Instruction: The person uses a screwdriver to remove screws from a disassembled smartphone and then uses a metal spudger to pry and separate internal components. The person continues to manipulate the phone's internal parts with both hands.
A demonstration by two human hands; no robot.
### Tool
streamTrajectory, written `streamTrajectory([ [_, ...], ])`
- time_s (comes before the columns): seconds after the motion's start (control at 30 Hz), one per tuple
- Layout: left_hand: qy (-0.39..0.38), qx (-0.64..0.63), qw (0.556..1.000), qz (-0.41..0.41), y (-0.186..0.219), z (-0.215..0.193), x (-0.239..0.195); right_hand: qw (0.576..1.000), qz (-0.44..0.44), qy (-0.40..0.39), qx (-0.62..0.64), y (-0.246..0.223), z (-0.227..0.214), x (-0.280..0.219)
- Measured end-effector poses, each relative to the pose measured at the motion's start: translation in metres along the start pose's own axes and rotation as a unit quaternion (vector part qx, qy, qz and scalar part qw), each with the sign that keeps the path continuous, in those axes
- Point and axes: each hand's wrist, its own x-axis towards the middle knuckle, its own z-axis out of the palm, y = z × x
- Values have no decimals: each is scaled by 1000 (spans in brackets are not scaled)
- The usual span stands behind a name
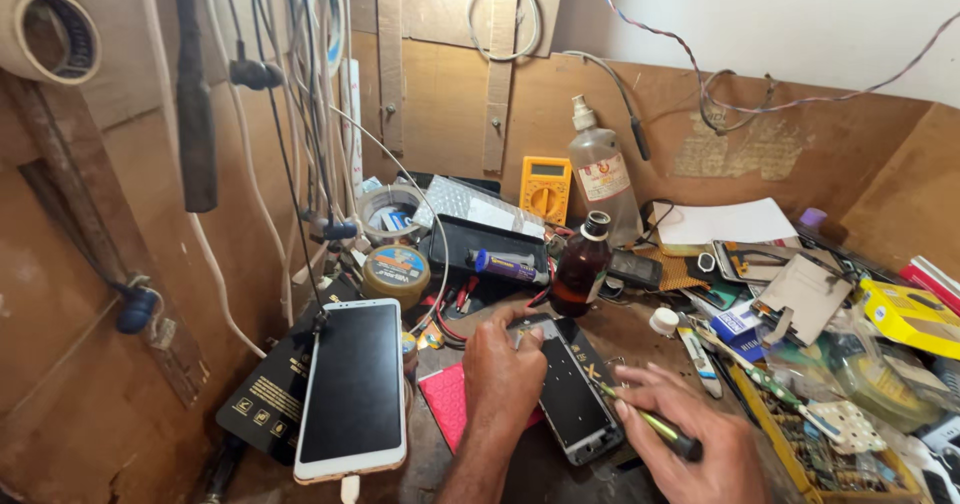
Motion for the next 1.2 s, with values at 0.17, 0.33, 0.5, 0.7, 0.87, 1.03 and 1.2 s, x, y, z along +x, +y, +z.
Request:
streamTrajectory([
  [0.17,-6,-2,1000,9,-3,1,2,995,-88,9,-51,13,2,-7],
  [0.33,-17,-4,1000,-3,-1,2,0,999,-22,-15,-18,15,7,3],
  [0.5,-12,-13,1000,-10,1,-1,0,999,21,-26,17,-18,12,30],
  [0.7,-33,-13,999,-6,-4,-1,3,999,-13,-34,-11,-26,3,22],
  [0.87,-3,-17,999,33,-2,-1,2,999,20,-30,33,-28,24,53],
  [1.03,-35,-10,999,-4,0,-2,2,999,9,-31,16,-33,11,38],
  [1.2,-7,-25,999,34,-7,0,5,1000,-7,-14,7,-21,12,27],
])
